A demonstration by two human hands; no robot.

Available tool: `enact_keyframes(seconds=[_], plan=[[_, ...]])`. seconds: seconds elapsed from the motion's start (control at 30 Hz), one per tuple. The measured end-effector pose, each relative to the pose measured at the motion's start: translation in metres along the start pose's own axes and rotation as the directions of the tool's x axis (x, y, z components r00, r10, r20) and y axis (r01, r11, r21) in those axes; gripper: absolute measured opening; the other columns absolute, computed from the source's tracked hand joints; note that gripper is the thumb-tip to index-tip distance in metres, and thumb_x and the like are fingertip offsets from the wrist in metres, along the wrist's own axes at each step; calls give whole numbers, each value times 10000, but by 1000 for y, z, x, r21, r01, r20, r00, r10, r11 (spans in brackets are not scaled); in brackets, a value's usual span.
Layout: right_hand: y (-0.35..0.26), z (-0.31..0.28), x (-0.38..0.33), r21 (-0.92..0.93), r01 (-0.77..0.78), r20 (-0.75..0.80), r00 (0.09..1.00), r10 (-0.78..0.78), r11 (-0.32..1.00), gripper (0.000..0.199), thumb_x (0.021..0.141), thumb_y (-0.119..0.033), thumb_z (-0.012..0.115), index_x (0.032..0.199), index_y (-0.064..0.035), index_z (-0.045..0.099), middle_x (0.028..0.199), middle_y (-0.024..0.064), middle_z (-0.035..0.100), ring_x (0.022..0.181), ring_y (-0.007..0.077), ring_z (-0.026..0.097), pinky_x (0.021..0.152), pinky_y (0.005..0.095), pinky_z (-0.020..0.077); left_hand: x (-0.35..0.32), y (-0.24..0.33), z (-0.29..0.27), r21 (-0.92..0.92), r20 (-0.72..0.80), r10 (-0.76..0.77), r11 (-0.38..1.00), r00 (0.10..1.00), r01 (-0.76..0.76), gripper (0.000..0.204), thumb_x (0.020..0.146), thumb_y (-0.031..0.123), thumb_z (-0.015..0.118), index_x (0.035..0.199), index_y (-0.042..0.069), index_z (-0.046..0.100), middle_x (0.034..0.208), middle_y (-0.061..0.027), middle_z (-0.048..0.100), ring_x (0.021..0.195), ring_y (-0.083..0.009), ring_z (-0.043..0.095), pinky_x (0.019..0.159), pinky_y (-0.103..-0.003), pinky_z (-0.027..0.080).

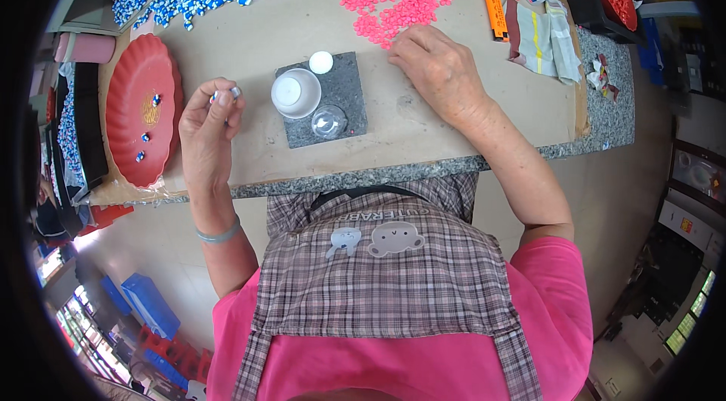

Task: The person glues small pink decorative beads onto blue and white patterned toy parts at a workbench using a glue bottle.

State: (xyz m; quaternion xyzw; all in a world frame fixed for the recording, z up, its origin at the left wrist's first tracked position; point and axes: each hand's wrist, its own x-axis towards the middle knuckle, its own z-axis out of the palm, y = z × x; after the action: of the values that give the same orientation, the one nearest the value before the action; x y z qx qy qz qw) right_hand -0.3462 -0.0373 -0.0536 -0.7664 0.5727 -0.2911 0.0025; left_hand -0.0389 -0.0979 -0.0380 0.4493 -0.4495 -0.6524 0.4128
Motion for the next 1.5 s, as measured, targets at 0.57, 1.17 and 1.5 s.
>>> enact_keyframes(seconds=[0.57,1.17,1.5], plan=[[4,-12,-6,108,-81,103,992,70,991,152,813,24,653,958,-18,675,913,97,651,803,239,667,704,315,535,-39,0,4,-137,-17,-71,988,997,68,228,924,143,640,1096,-7,633,844,-54,633,626,-38,447,535,-170,327],[-11,-10,-10,545,-496,318,868,381,675,53,839,39,604,866,-7,602,805,21,625,647,51,554,572,209,468,-49,-1,13,-148,84,-108,982,991,120,231,915,83,617,1128,-6,621,885,-78,664,649,-48,468,573,-177,378],[-23,-13,-6,719,-652,551,745,375,241,150,922,-35,593,1062,4,631,851,36,630,668,84,593,627,228,506,-53,1,19,-120,106,-88,988,990,101,213,915,91,621,1105,-5,633,868,-74,666,657,-46,478,559,-182,370]])
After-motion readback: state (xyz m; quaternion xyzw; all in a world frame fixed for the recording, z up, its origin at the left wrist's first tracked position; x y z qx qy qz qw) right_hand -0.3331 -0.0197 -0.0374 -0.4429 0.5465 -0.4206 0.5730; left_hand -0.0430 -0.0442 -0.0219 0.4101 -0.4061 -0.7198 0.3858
